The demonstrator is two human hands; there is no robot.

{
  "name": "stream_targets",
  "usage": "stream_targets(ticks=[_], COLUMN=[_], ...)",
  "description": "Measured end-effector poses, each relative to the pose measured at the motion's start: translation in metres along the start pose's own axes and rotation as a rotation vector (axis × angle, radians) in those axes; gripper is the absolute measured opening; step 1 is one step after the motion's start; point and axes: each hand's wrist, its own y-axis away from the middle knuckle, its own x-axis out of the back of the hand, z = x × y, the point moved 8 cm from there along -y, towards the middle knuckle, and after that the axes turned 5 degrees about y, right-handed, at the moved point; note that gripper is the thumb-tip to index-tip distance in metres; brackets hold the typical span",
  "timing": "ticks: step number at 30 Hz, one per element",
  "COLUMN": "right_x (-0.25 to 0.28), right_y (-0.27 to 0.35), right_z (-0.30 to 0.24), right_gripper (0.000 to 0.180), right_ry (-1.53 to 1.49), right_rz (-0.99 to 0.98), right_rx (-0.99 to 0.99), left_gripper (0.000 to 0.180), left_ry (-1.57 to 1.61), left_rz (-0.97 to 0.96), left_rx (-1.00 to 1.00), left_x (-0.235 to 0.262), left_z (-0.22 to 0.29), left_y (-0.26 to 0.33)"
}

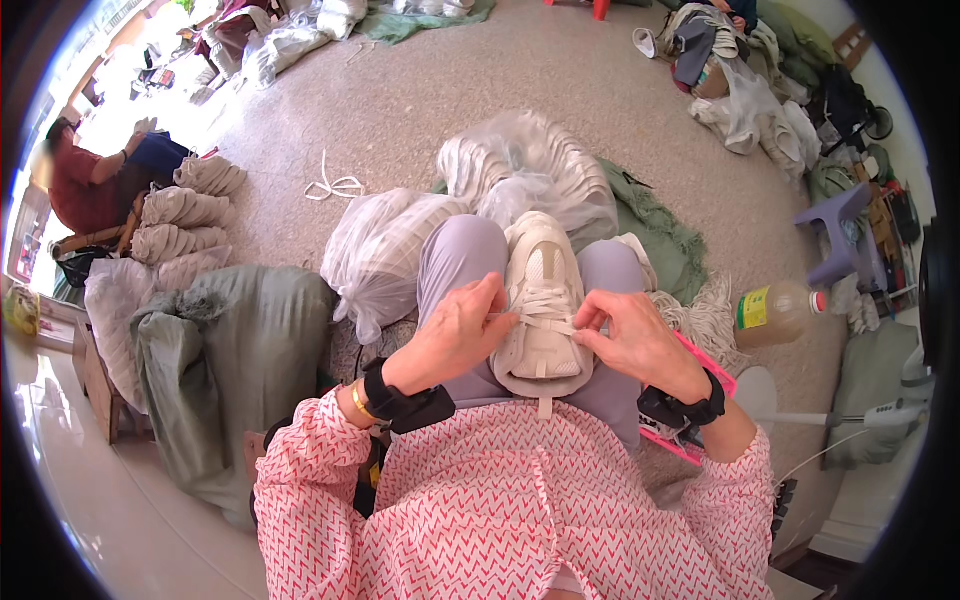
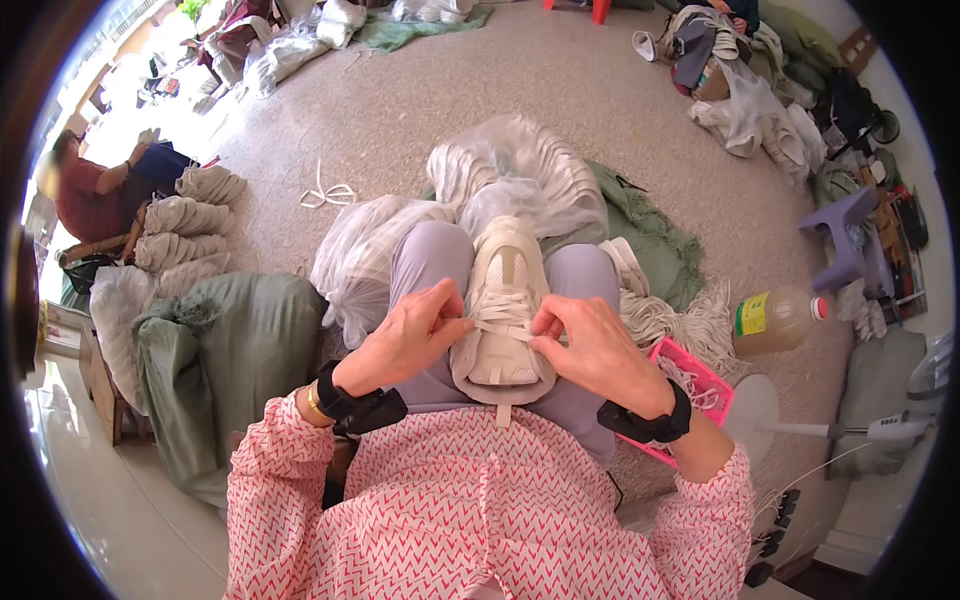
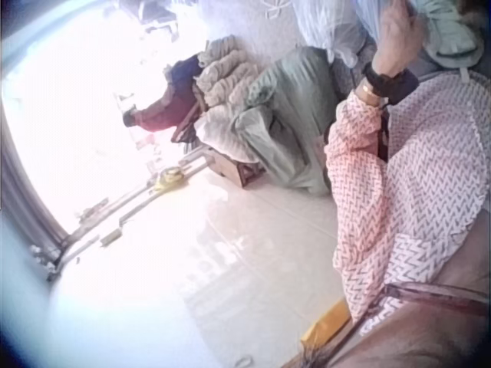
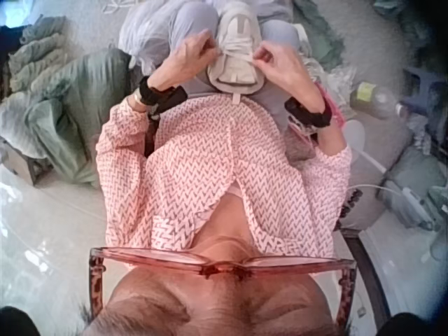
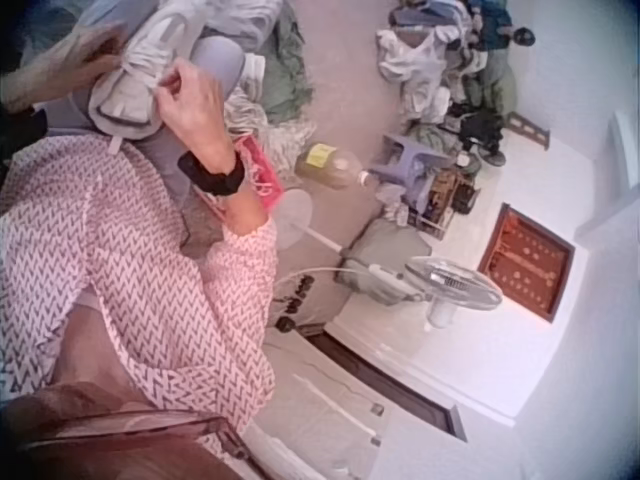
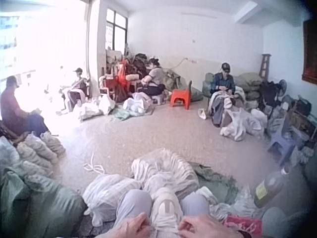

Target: Lacing a white sneaker while sitting on the floor.

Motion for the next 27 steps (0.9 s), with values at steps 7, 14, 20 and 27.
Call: stream_targets(ticks=[7,14,20,27], right_x=[0.001,0.037,0.015,0.004], right_y=[0.01,0.011,0.0,-0.001], right_z=[0.029,0.028,0.015,-0.001], right_gripper=[0.018,0.009,0.015,0.024], right_ry=[-0.213,-0.443,-0.37,-0.164], right_rz=[-0.086,-0.072,-0.085,0.049], right_rx=[-0.104,-0.158,-0.051,0.091], left_gripper=[0.016,0.017,0.017,0.023], left_ry=[0.04,-0.086,-0.265,-0.656], left_rz=[-0.087,0.078,0.181,0.346], left_rx=[0.188,0.346,0.503,0.683], left_x=[0.012,0.127,0.209,0.298], left_z=[-0.013,-0.051,-0.096,-0.185], left_y=[0.002,0.039,0.089,0.177])
